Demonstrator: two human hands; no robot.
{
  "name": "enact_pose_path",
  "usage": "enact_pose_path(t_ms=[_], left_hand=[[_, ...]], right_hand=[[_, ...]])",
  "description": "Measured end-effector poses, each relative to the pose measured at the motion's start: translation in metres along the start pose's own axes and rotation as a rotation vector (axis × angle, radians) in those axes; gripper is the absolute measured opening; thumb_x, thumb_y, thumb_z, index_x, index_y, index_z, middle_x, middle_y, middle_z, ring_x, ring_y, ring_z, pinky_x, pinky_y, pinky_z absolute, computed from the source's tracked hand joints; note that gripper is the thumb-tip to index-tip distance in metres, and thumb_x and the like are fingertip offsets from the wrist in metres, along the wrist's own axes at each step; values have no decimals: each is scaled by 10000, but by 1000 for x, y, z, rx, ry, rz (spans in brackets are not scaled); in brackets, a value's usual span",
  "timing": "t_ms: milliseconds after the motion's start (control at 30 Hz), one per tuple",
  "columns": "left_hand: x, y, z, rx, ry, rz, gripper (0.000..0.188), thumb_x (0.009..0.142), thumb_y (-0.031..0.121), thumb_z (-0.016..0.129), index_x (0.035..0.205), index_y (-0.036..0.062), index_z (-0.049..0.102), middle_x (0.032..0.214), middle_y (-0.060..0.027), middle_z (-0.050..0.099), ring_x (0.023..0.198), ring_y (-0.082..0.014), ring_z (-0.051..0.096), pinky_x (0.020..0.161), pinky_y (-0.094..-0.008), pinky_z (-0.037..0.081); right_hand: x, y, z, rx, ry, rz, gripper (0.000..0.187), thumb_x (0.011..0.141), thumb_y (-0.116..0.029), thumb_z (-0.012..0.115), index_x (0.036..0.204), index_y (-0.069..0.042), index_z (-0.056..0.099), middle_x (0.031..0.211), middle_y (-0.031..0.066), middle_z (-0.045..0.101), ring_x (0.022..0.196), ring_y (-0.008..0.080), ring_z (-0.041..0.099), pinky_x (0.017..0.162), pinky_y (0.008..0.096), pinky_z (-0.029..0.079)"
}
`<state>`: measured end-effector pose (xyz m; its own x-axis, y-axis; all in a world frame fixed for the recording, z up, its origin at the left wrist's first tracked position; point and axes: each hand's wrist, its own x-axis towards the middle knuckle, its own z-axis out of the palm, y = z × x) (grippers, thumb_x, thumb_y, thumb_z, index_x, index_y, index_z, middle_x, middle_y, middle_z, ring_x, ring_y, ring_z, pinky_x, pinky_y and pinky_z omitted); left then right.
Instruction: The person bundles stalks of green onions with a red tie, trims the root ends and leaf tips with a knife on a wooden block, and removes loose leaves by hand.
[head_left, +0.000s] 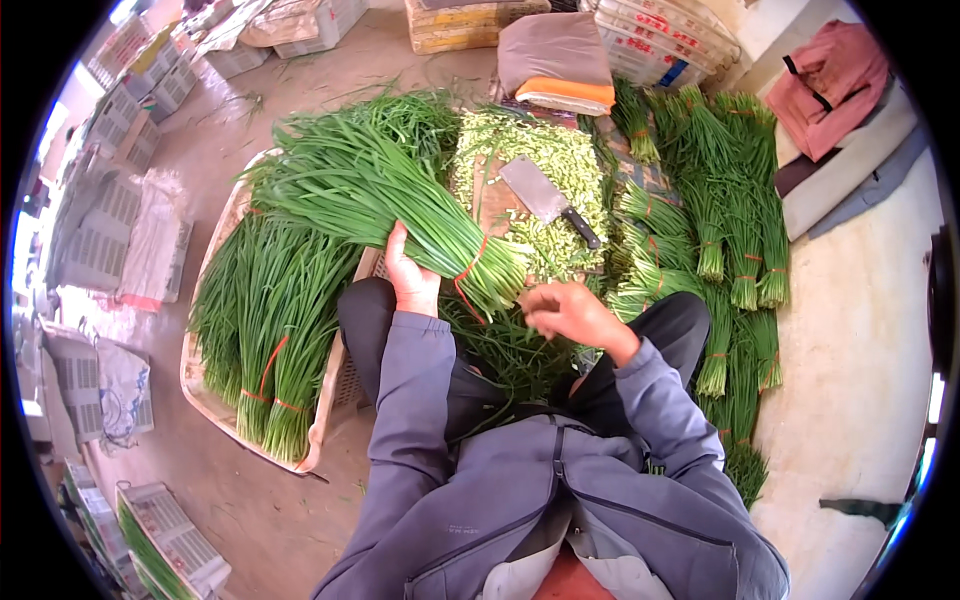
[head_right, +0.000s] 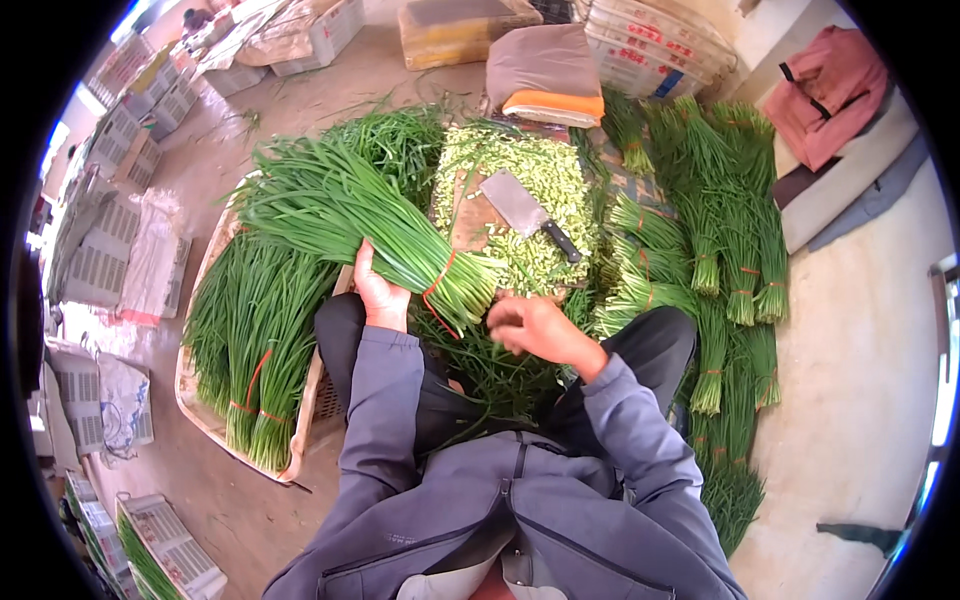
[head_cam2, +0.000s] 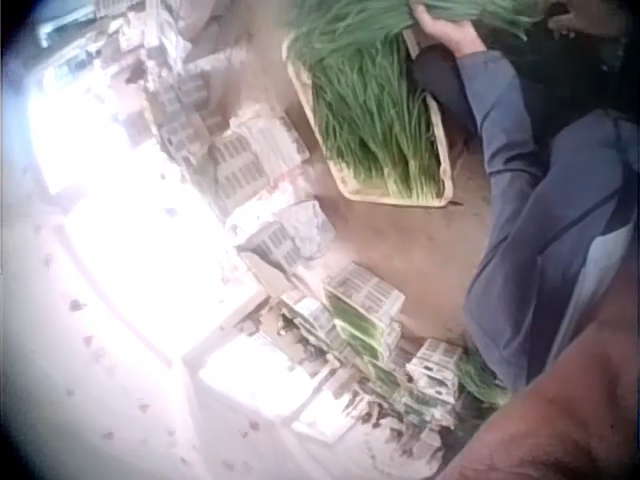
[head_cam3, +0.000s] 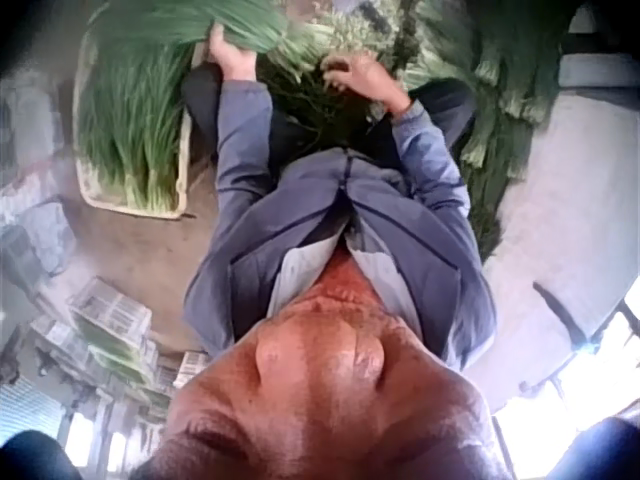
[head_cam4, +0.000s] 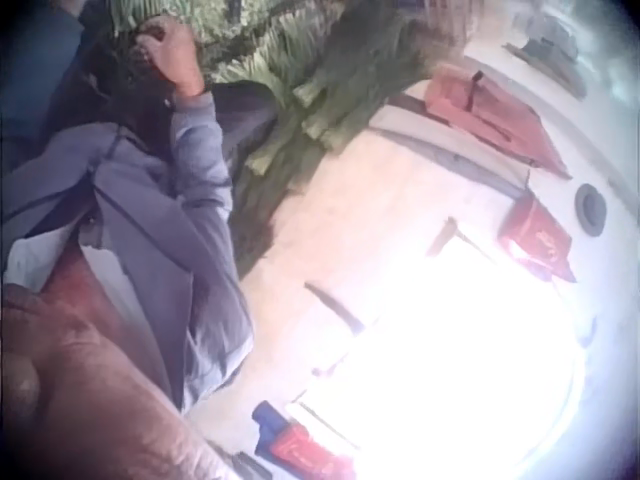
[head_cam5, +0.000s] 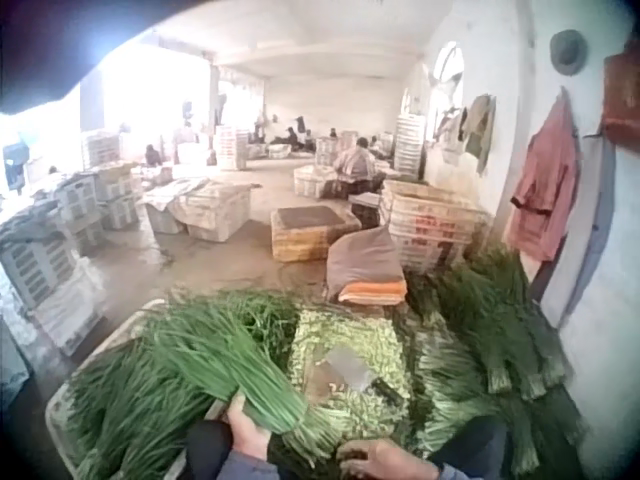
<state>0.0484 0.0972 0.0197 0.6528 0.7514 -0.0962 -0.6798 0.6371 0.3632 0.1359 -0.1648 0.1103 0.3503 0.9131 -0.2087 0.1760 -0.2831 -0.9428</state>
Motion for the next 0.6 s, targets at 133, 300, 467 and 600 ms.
enact_pose_path(t_ms=[133,300,467,600], left_hand=[[-4,-6,8,-27,-69,-42,369,991,266,561,1266,23,601,1239,-91,666,1131,-271,629,1021,-442,480],[-6,-9,7,19,-21,-24,389,980,253,590,1289,17,586,1252,-93,654,1147,-273,618,1027,-448,475],[-7,-7,5,22,-20,-33,399,970,261,607,1284,14,589,1245,-98,657,1142,-272,622,1030,-446,476],[-8,-10,5,51,-21,-46,396,969,261,606,1280,16,591,1242,-95,658,1137,-267,625,1023,-436,483]], right_hand=[[30,14,22,-493,441,-320,212,860,-167,723,1023,-42,671,942,146,666,837,351,653,742,411,535],[52,14,27,-683,477,-342,164,853,-178,725,920,-59,634,866,129,597,804,354,640,711,445,529],[53,12,28,-730,460,-356,162,845,-186,718,866,-51,630,849,146,601,797,369,639,706,460,536],[61,5,27,-667,379,-176,167,793,-180,698,790,-20,649,838,177,638,776,396,637,737,481,530]])
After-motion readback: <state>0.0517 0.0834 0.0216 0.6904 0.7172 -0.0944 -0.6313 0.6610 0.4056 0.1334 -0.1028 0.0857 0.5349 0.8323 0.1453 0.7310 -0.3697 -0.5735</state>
